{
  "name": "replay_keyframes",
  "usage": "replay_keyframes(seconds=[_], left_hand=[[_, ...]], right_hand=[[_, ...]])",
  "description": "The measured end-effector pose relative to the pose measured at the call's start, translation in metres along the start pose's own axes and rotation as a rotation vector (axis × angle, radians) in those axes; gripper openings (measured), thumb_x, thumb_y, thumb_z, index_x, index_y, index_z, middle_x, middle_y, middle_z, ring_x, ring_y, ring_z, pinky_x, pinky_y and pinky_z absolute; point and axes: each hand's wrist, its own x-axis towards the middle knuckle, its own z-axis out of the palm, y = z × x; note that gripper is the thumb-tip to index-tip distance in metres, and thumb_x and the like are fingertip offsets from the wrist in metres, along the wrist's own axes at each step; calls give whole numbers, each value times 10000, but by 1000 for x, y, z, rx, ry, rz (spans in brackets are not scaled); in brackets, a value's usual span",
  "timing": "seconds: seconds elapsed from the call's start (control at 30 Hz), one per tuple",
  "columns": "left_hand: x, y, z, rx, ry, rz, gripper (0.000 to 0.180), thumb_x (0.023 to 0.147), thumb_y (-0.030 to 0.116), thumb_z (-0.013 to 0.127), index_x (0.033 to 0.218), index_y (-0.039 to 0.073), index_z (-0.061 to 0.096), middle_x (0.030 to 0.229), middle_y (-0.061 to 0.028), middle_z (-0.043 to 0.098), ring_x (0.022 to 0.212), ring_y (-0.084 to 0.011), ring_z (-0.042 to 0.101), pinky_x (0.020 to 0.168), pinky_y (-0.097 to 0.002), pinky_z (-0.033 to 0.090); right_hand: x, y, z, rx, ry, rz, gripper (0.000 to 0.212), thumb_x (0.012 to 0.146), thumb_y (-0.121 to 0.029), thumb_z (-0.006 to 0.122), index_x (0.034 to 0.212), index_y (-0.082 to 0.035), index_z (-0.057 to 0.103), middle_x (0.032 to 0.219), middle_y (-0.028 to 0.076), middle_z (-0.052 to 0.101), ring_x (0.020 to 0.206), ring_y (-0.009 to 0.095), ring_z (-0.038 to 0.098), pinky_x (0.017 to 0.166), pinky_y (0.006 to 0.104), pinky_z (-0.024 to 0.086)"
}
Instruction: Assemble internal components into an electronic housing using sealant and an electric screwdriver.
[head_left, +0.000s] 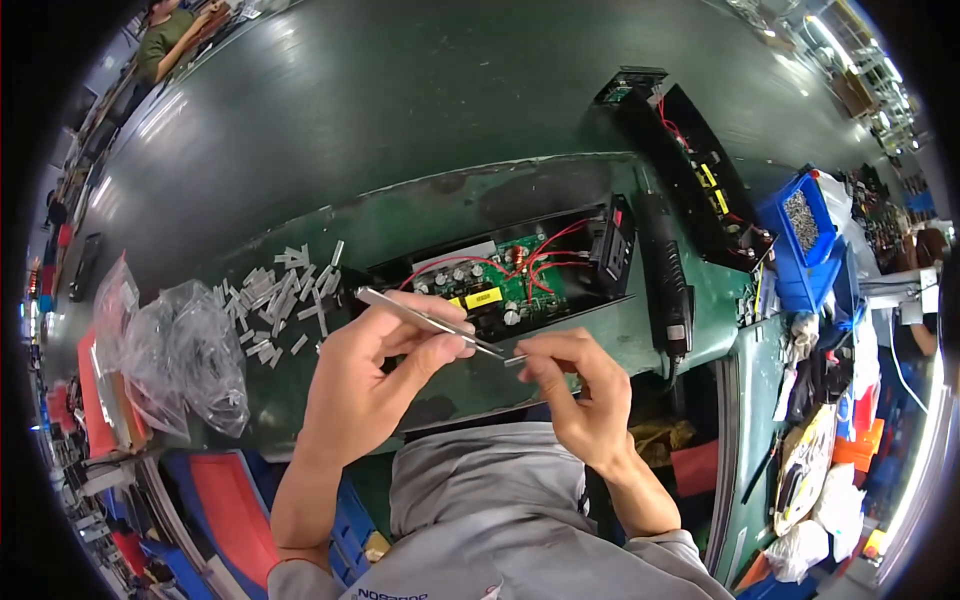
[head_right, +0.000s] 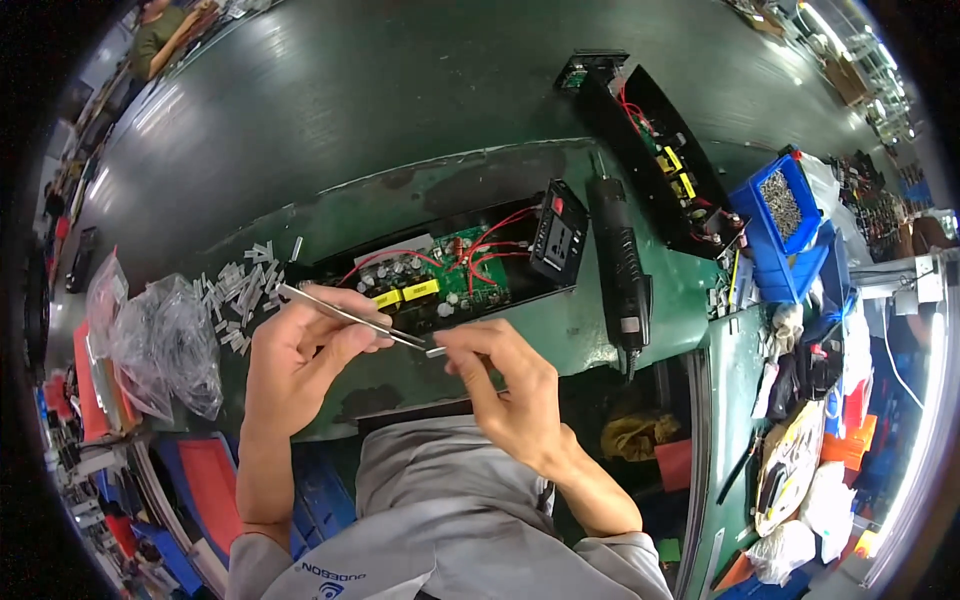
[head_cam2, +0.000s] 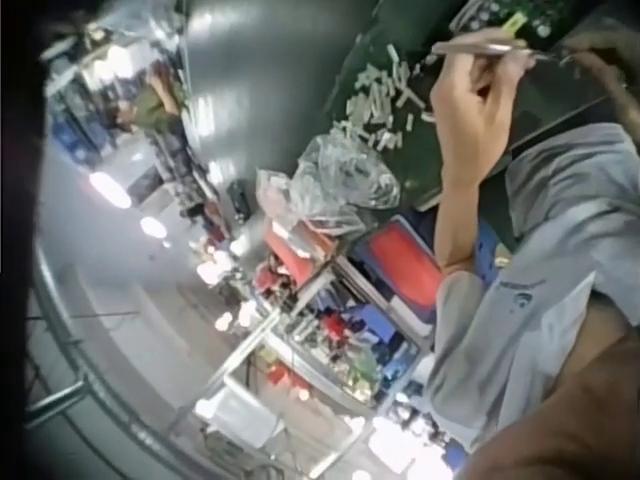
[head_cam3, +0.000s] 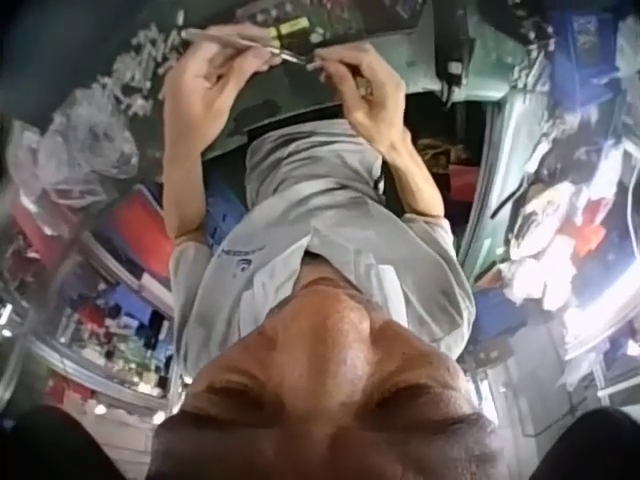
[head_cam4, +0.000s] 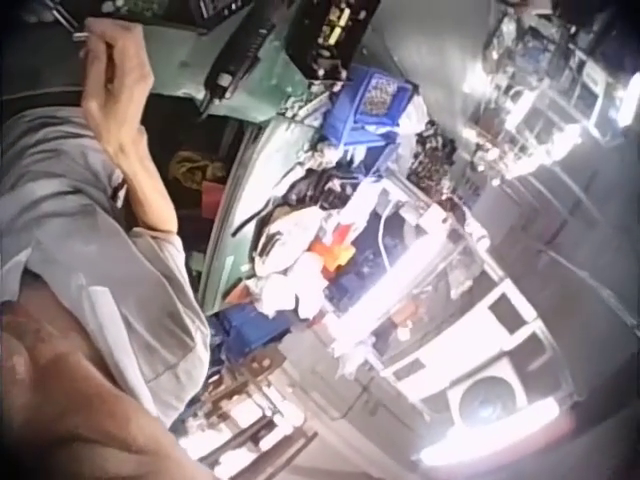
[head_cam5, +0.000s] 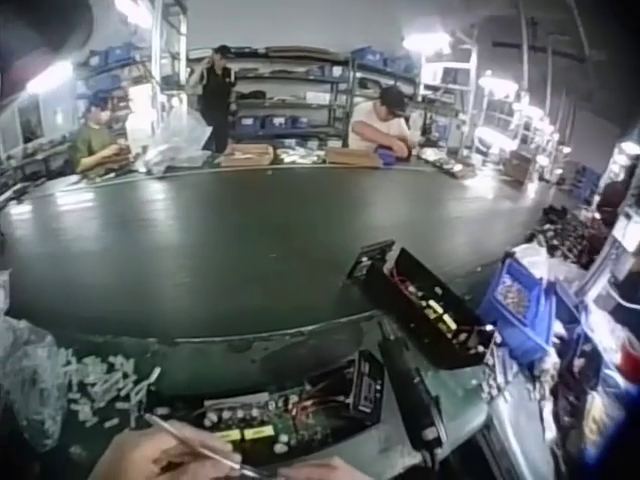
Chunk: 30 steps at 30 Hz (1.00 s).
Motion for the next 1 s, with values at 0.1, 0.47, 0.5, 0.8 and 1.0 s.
replay_keyframes(seconds=[0.1,0.47,0.5,0.8,1.0], left_hand=[[-1,-2,-1,2,-4,5,213,966,-30,651,1165,-83,598,1058,-176,713,962,-221,724,868,-339,609],[1,-2,3,70,35,27,187,953,7,686,1119,-63,633,1000,-162,737,888,-211,742,772,-299,588],[0,-3,2,71,40,22,187,953,7,686,1119,-63,633,1000,-162,737,888,-211,742,772,-299,588],[2,-28,2,760,91,449,258,837,23,779,1030,69,614,916,-48,745,711,-210,708,609,-286,522],[9,-26,11,843,71,439,267,809,10,798,1019,102,660,944,-40,768,755,-190,735,649,-297,529]], right_hand=[[3,2,3,-3,3,-51,146,972,56,619,1103,24,675,1029,140,684,810,164,690,689,258,542],[7,3,4,-20,15,-60,151,958,59,639,1103,31,672,1037,140,681,830,157,682,686,253,548],[6,4,2,-17,10,-57,151,958,59,639,1103,31,672,1037,140,681,830,157,682,686,253,548],[-11,57,-89,-966,670,-129,257,962,-11,645,1218,10,643,1186,98,640,999,173,599,859,304,484],[-2,63,-105,-850,630,186,414,979,-65,647,1373,15,547,1232,172,609,1131,288,584,958,373,458]])
